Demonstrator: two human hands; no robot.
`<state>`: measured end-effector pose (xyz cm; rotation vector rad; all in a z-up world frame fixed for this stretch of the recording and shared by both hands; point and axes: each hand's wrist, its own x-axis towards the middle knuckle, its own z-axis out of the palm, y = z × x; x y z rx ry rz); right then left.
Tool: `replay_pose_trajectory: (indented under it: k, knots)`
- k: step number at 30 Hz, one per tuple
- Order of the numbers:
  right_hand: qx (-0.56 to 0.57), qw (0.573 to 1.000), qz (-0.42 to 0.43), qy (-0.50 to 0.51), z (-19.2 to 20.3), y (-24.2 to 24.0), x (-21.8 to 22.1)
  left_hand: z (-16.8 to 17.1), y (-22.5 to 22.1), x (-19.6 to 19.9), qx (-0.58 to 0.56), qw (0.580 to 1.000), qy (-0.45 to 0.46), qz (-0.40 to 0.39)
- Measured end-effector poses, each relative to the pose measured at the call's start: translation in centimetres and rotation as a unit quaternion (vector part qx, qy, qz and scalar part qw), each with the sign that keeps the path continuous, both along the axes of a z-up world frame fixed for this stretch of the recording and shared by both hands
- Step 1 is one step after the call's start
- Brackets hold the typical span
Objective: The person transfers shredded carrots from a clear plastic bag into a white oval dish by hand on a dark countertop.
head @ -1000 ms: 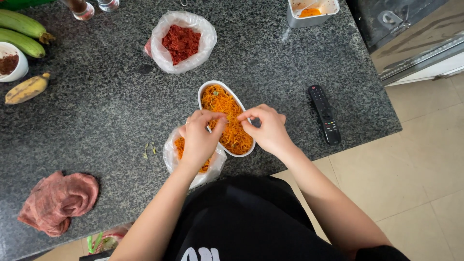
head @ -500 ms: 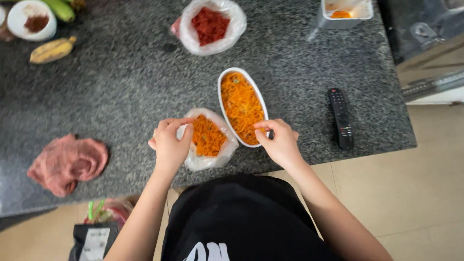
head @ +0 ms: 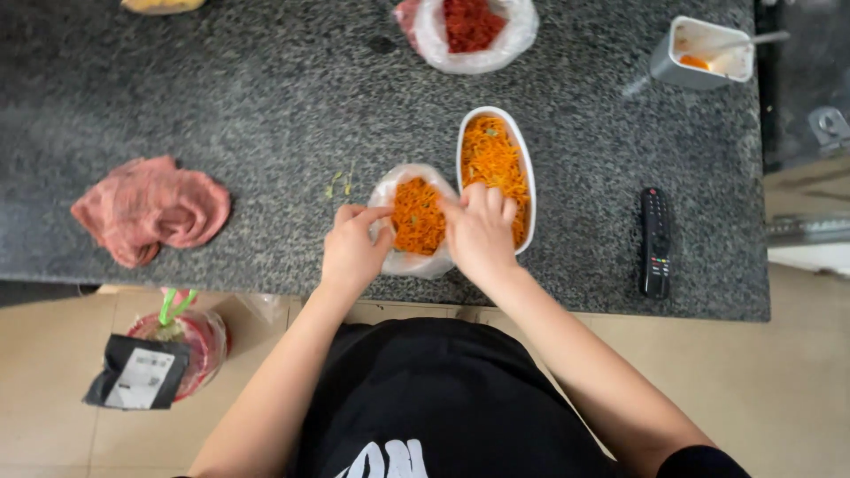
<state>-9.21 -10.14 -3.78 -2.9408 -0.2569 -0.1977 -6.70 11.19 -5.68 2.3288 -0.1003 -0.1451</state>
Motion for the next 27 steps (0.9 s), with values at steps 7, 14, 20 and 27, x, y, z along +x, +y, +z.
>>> replay_pose_trajectory:
  k: [7,14,20,27]
  knots:
    - [-0.012,0.999,-0.037,0.011,1.2,-1.0,0.8,-1.3,0.5,-0.5,-0.079,0.997,-0.012,0.013]
    - [-0.01,0.999,-0.024,0.029,1.5,-0.6,1.7,-0.3,-0.2,-0.2,-0.036,0.999,-0.023,-0.003]
    - [-0.022,0.996,-0.042,0.079,2.0,0.2,2.0,0.1,-0.1,-0.2,-0.031,0.999,-0.017,-0.028]
    - [-0.018,0.997,-0.042,0.067,0.6,-0.1,2.5,0.2,-0.2,-0.4,0.01,0.998,-0.035,-0.051]
